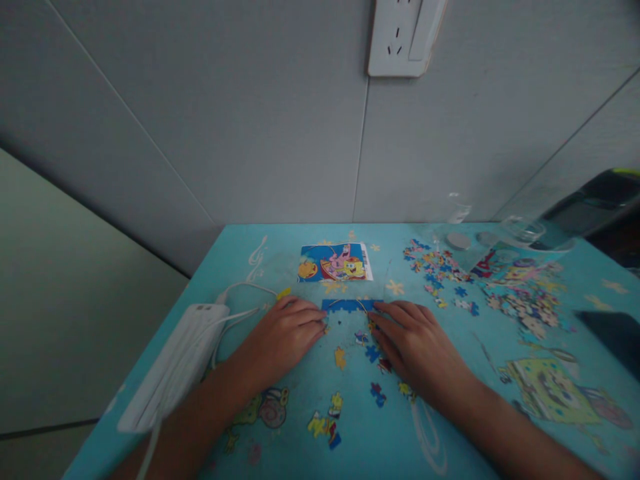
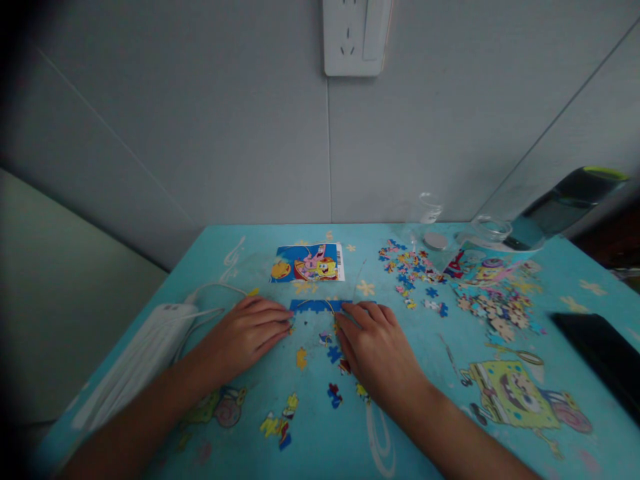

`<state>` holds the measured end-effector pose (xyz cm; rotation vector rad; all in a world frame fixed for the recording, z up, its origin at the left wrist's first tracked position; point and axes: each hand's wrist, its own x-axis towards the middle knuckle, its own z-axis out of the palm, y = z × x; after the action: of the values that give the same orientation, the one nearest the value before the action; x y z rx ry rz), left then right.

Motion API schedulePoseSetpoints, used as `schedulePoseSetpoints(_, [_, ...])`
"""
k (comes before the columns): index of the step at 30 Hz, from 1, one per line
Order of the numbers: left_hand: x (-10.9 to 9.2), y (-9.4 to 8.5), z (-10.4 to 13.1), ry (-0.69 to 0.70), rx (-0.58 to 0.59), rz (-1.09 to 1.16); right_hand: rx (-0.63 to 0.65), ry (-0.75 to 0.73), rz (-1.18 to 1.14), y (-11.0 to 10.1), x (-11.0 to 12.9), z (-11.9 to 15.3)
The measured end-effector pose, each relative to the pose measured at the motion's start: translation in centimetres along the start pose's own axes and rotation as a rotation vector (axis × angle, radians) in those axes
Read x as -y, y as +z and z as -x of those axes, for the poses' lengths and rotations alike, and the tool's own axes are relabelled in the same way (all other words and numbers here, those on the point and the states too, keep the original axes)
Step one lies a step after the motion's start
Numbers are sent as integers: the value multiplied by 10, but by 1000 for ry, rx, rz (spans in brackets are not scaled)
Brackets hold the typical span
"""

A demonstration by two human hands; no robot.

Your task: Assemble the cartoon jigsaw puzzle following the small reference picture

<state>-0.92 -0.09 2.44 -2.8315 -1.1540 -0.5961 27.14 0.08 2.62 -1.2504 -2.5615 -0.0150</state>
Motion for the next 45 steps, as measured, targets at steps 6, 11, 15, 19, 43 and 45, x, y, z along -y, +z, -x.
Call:
schedulePoseSetpoints(6, [0, 4, 2, 43, -36, -9, 18, 2, -23, -1, -2, -1])
schedulePoseSetpoints(11, [-3, 10, 4, 63, -50, -29, 35, -13, -30, -2, -5, -1])
schedulePoseSetpoints(15, [-7, 12, 4, 66, -33, -52, 49, -14, -37, -5, -7, -2])
schedulePoseSetpoints(19, [-10, 12, 5, 63, -26, -40, 52, -18, -40, -5, -10, -3])
schedulePoseSetpoints(43, [-5, 5, 1, -14, 65, 77, -82, -28, -239, -5, -6, 2])
schedulePoseSetpoints(45, [-4, 5, 1, -10, 54, 80, -42, -46, -278, -4, 1, 3])
